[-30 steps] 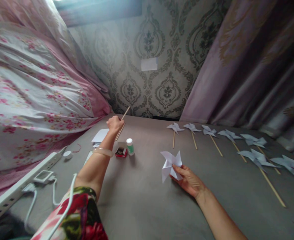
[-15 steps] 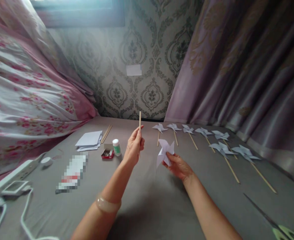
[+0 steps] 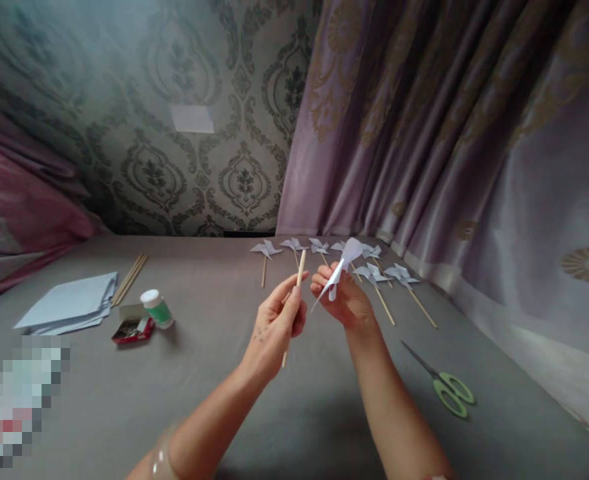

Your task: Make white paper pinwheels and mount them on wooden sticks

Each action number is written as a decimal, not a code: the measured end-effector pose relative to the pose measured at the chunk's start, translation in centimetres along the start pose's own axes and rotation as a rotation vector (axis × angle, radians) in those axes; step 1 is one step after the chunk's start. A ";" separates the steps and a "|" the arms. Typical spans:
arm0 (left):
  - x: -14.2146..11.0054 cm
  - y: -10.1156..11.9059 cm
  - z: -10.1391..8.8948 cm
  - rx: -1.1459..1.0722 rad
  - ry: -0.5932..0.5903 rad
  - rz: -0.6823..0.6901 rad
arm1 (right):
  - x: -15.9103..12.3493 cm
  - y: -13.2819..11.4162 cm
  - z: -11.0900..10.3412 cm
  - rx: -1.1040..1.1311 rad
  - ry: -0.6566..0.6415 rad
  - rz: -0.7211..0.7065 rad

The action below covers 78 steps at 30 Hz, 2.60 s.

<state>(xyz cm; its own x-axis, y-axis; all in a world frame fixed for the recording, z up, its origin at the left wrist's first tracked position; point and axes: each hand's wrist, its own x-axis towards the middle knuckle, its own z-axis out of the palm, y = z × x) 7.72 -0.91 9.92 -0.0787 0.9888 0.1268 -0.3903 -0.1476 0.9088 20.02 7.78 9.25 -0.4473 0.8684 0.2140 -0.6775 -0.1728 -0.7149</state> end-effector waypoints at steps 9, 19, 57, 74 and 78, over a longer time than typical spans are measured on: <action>-0.7 -0.5 0.7 -0.040 -0.066 0.017 | 0.0 0.1 0.0 -0.079 -0.032 -0.026; -1.2 0.1 1.4 -0.027 -0.065 0.005 | -0.2 0.2 0.1 -0.128 -0.113 -0.020; -1.4 0.5 1.5 0.016 -0.111 0.030 | -0.3 0.3 0.7 -0.065 -0.110 -0.022; -1.5 0.5 1.6 0.038 -0.084 0.012 | -0.4 0.2 0.8 -0.049 -0.144 -0.037; -1.4 0.5 1.6 0.030 -0.075 0.006 | -0.4 0.1 0.9 -0.045 -0.146 -0.030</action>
<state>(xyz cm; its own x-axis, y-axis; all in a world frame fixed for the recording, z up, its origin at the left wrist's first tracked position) 9.11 -2.34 10.85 -0.0115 0.9870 0.1605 -0.3622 -0.1537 0.9193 19.58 6.98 9.72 -0.5091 0.7957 0.3281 -0.6669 -0.1237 -0.7348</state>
